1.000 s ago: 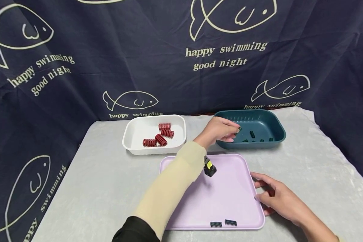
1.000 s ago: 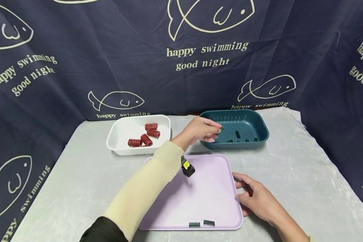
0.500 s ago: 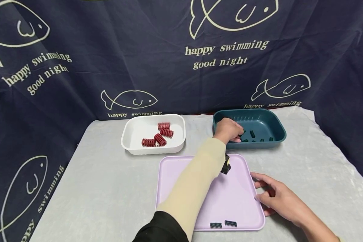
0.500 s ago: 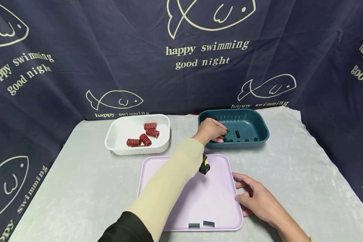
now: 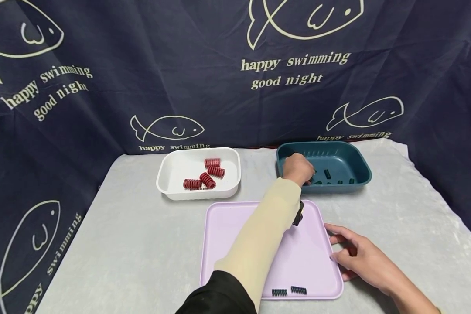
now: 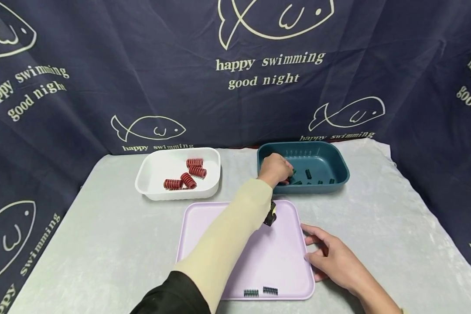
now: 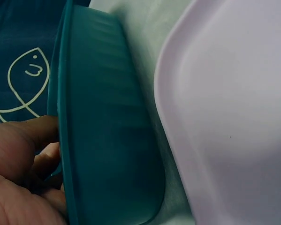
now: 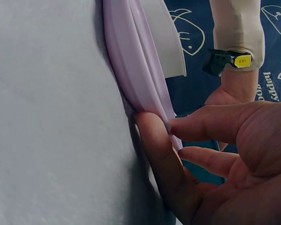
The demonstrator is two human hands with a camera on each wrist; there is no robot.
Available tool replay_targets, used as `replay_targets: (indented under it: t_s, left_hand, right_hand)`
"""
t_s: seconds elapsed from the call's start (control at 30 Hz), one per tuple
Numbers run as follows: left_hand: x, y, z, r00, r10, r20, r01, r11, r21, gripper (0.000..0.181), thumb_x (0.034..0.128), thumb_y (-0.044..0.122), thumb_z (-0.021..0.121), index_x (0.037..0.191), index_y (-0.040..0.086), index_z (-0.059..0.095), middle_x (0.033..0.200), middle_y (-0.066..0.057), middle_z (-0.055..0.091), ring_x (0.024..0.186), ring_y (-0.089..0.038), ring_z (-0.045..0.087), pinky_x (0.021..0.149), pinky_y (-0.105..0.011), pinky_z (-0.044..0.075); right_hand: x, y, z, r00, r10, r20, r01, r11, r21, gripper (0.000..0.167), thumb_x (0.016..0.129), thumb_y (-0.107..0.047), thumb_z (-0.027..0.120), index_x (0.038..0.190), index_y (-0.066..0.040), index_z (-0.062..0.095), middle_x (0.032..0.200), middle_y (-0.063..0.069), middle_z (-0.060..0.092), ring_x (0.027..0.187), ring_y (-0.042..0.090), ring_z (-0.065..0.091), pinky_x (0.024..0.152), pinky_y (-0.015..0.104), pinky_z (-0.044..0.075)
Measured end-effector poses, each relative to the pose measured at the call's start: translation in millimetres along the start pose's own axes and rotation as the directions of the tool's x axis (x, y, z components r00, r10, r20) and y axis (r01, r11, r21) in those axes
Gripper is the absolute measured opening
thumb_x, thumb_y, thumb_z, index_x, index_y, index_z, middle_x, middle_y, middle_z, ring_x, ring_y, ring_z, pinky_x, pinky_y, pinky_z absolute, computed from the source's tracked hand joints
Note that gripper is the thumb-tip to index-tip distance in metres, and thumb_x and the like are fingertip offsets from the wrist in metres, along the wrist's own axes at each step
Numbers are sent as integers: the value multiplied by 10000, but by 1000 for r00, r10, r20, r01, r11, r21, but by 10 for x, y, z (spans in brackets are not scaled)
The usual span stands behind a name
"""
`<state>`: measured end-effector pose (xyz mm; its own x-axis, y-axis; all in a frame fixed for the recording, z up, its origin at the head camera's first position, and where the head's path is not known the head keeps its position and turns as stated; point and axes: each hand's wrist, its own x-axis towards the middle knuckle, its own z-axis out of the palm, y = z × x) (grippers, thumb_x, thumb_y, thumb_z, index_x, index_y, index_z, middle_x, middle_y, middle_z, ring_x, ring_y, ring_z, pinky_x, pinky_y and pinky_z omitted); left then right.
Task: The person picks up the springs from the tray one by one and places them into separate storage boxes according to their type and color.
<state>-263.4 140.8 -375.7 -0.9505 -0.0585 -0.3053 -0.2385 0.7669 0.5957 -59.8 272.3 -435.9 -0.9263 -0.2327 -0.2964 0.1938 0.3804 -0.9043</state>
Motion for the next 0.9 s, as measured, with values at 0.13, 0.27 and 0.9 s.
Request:
replay_targets:
  t_s: [0.13,0.27,0.9]
  left_hand:
    - [8,17,40,999,28,-33,-24,994,105,90,881,278,838,879,189,824,688,33,700,618,-116,652,619,-207,538]
    - [27,25,99,998,28,-52,-18,984,177,109,874,238,823,964,176,819,947,20,748,824,-126,665,603,-222,529]
    - [-141,-21,-83,961,276,-13,-272,953,137,157,906,360,814,1062,343,803,1064,226,707,982,-18,636,777,-180,526]
  right_hand:
    - [4,-5,6,1000,-13,4,13,1000,2,696,938,5,666,1565,0,365,1323,292,535,797,227,617,557,452,620]
    - [1,0,6,1000,-21,5,21,1000,-1,693,942,9,661,1565,7,359,1318,283,537,793,218,616,555,445,619]
    - [10,46,-22,998,-38,41,38,999,-16,705,953,37,644,1562,79,291,1314,310,516,809,179,674,550,428,618]
